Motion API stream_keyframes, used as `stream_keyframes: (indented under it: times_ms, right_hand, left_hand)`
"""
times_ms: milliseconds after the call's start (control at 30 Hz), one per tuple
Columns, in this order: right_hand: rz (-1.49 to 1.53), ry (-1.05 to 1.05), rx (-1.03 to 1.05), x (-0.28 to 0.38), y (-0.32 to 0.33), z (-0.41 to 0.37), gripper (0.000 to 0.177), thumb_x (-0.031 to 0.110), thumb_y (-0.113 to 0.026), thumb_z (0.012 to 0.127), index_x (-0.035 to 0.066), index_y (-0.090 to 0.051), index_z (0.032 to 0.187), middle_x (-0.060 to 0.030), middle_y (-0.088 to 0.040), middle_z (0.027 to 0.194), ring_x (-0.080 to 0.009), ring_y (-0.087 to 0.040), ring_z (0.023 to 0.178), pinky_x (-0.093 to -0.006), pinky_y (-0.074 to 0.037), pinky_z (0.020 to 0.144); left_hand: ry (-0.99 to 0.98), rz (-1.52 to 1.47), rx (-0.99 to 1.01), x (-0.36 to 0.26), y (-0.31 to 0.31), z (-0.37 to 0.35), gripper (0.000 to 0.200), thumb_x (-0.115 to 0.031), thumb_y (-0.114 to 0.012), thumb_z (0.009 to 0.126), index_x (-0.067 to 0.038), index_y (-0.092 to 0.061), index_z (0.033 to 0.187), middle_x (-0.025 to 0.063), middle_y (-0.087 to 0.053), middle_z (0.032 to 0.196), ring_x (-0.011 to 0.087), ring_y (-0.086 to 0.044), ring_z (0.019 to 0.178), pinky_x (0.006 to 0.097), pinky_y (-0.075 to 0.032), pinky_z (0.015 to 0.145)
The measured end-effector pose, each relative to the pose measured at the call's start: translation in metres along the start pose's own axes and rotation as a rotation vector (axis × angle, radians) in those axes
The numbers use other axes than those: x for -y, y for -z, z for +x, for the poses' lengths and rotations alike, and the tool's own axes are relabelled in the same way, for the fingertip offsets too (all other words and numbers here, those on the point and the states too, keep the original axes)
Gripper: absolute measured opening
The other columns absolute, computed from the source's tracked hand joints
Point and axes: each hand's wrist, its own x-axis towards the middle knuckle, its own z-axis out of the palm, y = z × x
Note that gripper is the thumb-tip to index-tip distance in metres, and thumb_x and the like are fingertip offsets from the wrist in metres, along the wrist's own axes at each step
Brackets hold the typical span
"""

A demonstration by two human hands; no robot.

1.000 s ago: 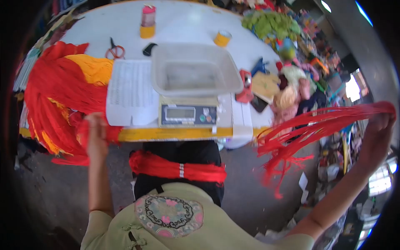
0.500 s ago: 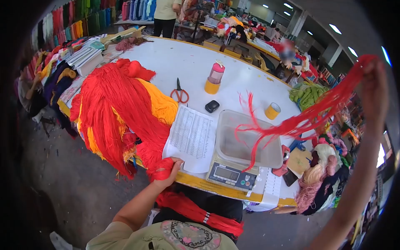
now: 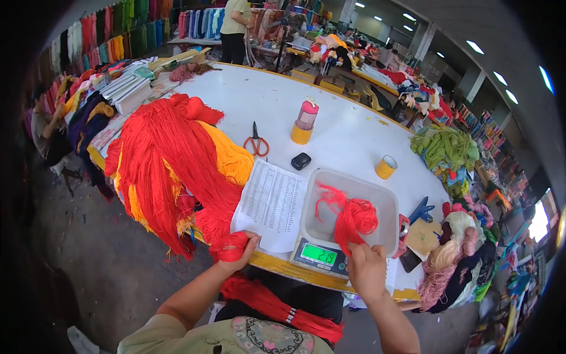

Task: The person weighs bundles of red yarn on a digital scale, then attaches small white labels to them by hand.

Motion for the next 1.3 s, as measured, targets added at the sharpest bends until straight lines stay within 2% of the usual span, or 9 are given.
stream_keyframes:
  times_ms: [367, 633, 733, 833, 900, 933, 1033, 1067, 1300]
  right_hand:
    - [-0.065, 0.006, -0.091, -0.005, -0.016, 0.004, 0.028, 0.003, -0.069, 0.075, 0.007, -0.059, 0.100, -0.0087, -0.063, 0.095, -0.0281, -0.061, 0.083, -0.0444, -0.038, 0.088]
    - [0.095, -0.167, -0.127, 0.016, -0.004, -0.027, 0.047, -0.004, -0.071, 0.074, 0.001, -0.059, 0.120, -0.0188, -0.046, 0.130, -0.0265, -0.057, 0.081, -0.0363, -0.049, 0.072]
    - [0.133, -0.195, -0.191, 0.017, 0.002, -0.047, 0.045, -0.004, -0.070, 0.074, 0.002, -0.061, 0.118, -0.0181, -0.048, 0.129, -0.0233, -0.055, 0.079, -0.0350, -0.048, 0.073]
    - [0.142, -0.244, -0.196, 0.016, 0.016, -0.063, 0.042, -0.005, -0.070, 0.076, 0.001, -0.062, 0.116, -0.0182, -0.048, 0.128, -0.0219, -0.056, 0.077, -0.0327, -0.049, 0.069]
    - [0.204, -0.305, -0.185, 0.012, 0.017, -0.069, 0.044, -0.006, -0.068, 0.077, 0.004, -0.061, 0.119, -0.0166, -0.045, 0.129, -0.0223, -0.054, 0.085, -0.0329, -0.048, 0.075]
    - [0.159, -0.282, -0.198, 0.010, 0.017, -0.067, 0.043, -0.004, -0.070, 0.076, 0.003, -0.061, 0.118, -0.0171, -0.047, 0.128, -0.0229, -0.055, 0.084, -0.0336, -0.048, 0.075]
    - [0.126, -0.263, -0.192, 0.006, 0.015, -0.060, 0.045, -0.001, -0.072, 0.075, 0.004, -0.061, 0.118, -0.0175, -0.047, 0.129, -0.0256, -0.056, 0.091, -0.0369, -0.047, 0.082]
    - [0.127, -0.268, -0.191, 0.004, 0.013, -0.056, 0.047, -0.001, -0.073, 0.074, 0.005, -0.061, 0.119, -0.0175, -0.047, 0.130, -0.0266, -0.055, 0.095, -0.0382, -0.046, 0.085]
    - [0.078, -0.205, -0.222, -0.014, -0.018, -0.012, 0.054, -0.001, -0.076, 0.065, 0.009, -0.057, 0.115, -0.0195, -0.041, 0.137, -0.0346, -0.047, 0.117, -0.0473, -0.035, 0.095]
  left_hand:
    - [-0.007, 0.077, -0.014, 0.006, -0.008, -0.004, 0.013, -0.014, -0.060, 0.093, -0.002, -0.065, 0.095, 0.0165, -0.066, 0.089, 0.0317, -0.064, 0.085, 0.0377, -0.050, 0.075]
    - [-0.002, 0.025, -0.036, -0.001, -0.006, -0.008, 0.012, -0.011, -0.056, 0.096, -0.003, -0.065, 0.097, 0.0092, -0.065, 0.084, 0.0211, -0.064, 0.081, 0.0330, -0.050, 0.071]
    - [0.426, -0.393, -0.059, -0.033, 0.010, -0.018, 0.019, -0.016, -0.053, 0.099, -0.002, -0.064, 0.098, 0.0026, -0.060, 0.076, 0.0076, -0.050, 0.060, 0.0231, -0.041, 0.054]
    - [0.545, -0.992, 0.067, -0.086, 0.044, -0.024, 0.032, -0.032, -0.053, 0.100, -0.002, -0.061, 0.108, 0.0048, -0.062, 0.081, 0.0063, -0.046, 0.054, 0.0219, -0.034, 0.047]
    - [0.400, -1.270, 0.191, -0.112, 0.059, -0.027, 0.050, -0.047, -0.048, 0.099, -0.002, -0.055, 0.118, 0.0073, -0.062, 0.089, 0.0078, -0.046, 0.053, 0.0212, -0.031, 0.043]
    - [0.369, -1.298, 0.222, -0.122, 0.059, -0.026, 0.059, -0.054, -0.042, 0.098, -0.002, -0.053, 0.121, 0.0094, -0.063, 0.098, 0.0125, -0.055, 0.063, 0.0235, -0.043, 0.053]
    - [0.871, -1.223, 0.046, -0.111, 0.038, -0.055, 0.057, -0.052, -0.041, 0.098, -0.001, -0.053, 0.121, 0.0096, -0.063, 0.102, 0.0183, -0.062, 0.080, 0.0316, -0.051, 0.072]
    - [0.911, -1.181, 0.154, -0.091, 0.038, -0.073, 0.055, -0.051, -0.042, 0.099, -0.001, -0.053, 0.121, 0.0106, -0.064, 0.106, 0.0213, -0.062, 0.095, 0.0396, -0.050, 0.087]
    - [0.710, -0.741, 0.349, -0.138, 0.029, -0.074, 0.031, -0.028, -0.045, 0.103, -0.001, -0.056, 0.112, 0.0085, -0.065, 0.079, 0.0085, -0.053, 0.054, 0.0217, -0.041, 0.050]
